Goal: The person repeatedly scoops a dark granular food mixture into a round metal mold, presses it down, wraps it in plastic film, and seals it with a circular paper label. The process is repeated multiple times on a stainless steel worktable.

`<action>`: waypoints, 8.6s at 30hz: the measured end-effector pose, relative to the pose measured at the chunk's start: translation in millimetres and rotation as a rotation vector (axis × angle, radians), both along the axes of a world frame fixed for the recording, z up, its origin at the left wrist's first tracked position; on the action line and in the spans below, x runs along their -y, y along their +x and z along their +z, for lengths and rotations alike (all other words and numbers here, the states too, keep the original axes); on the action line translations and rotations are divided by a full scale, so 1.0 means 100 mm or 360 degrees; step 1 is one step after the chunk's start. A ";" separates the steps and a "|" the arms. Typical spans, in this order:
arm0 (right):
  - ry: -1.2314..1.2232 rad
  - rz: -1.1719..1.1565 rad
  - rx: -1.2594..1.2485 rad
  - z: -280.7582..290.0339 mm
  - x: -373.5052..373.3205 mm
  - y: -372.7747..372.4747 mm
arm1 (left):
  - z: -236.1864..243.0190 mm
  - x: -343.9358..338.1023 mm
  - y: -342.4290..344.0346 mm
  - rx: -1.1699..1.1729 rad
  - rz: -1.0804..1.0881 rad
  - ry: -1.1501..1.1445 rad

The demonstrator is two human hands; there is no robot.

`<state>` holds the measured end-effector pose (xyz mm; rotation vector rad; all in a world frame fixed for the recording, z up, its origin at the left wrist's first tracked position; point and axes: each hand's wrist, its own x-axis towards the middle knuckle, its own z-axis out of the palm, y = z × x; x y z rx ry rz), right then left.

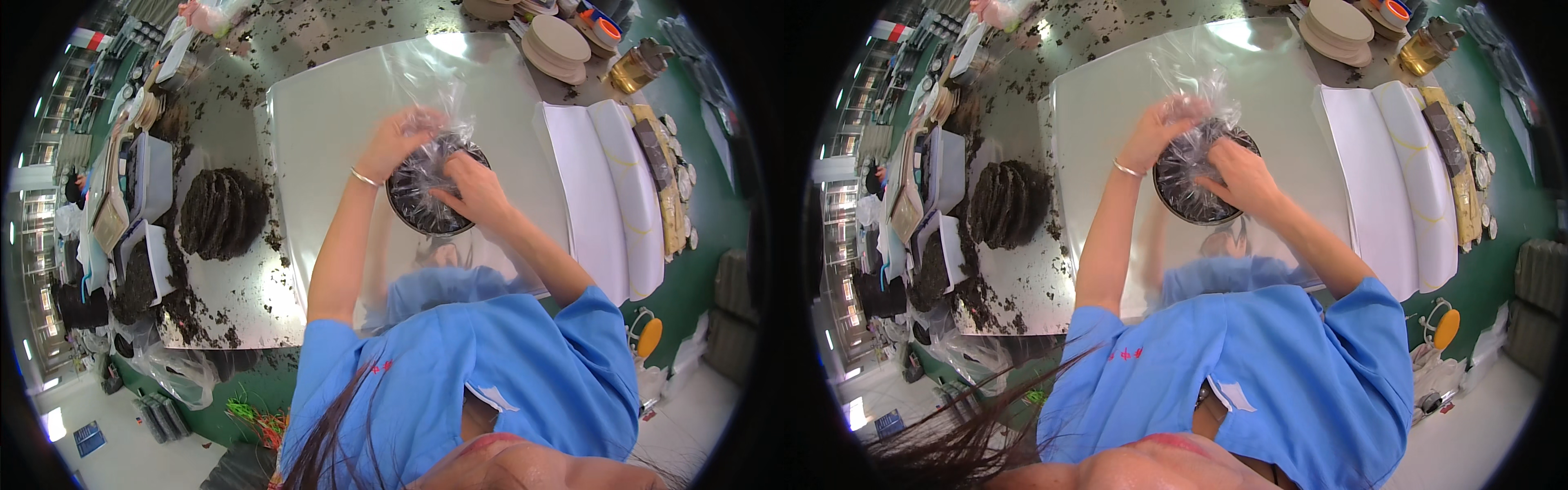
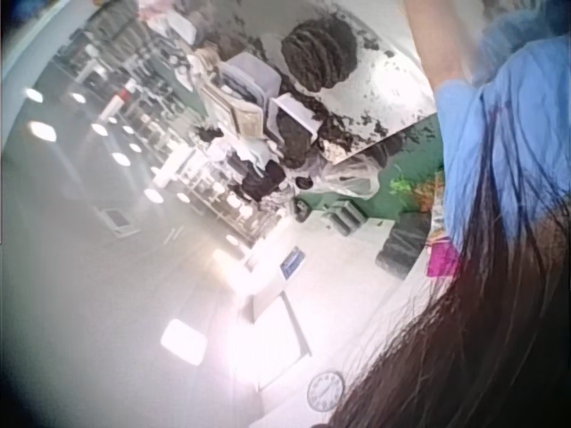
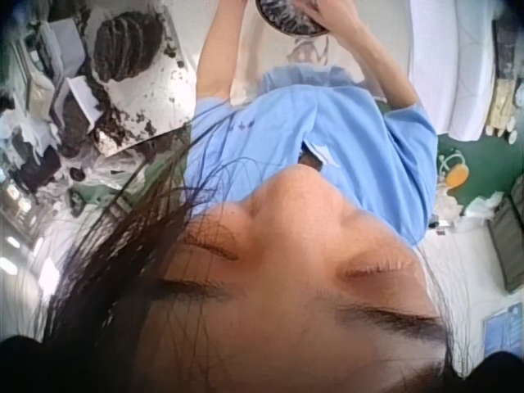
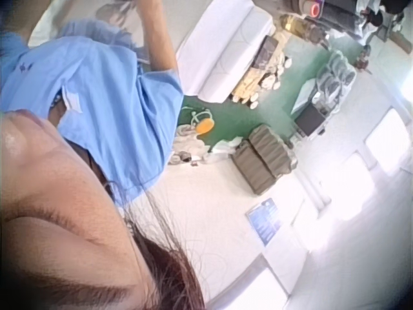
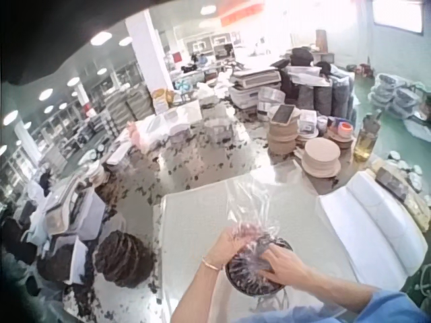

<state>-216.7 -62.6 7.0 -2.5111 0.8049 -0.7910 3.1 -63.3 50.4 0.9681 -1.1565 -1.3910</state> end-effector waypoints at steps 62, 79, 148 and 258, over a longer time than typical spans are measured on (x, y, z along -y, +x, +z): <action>-0.0388 -0.1722 -0.0220 -0.26 -1.26 -4.07 | -0.81 -0.61 -0.57 0.1568 0.0599 -0.0561; -0.0584 -0.1644 -0.0148 -0.49 -1.19 -4.38 | -0.78 -0.61 -0.62 0.1516 0.0593 -0.0546; 0.1157 -0.0151 0.0599 0.49 0.13 -0.41 | -0.84 -1.07 -0.24 -0.0963 0.0994 0.0365; -0.0149 0.0035 0.0089 0.69 0.31 0.11 | -0.27 -0.87 0.08 0.1827 0.0457 -0.0420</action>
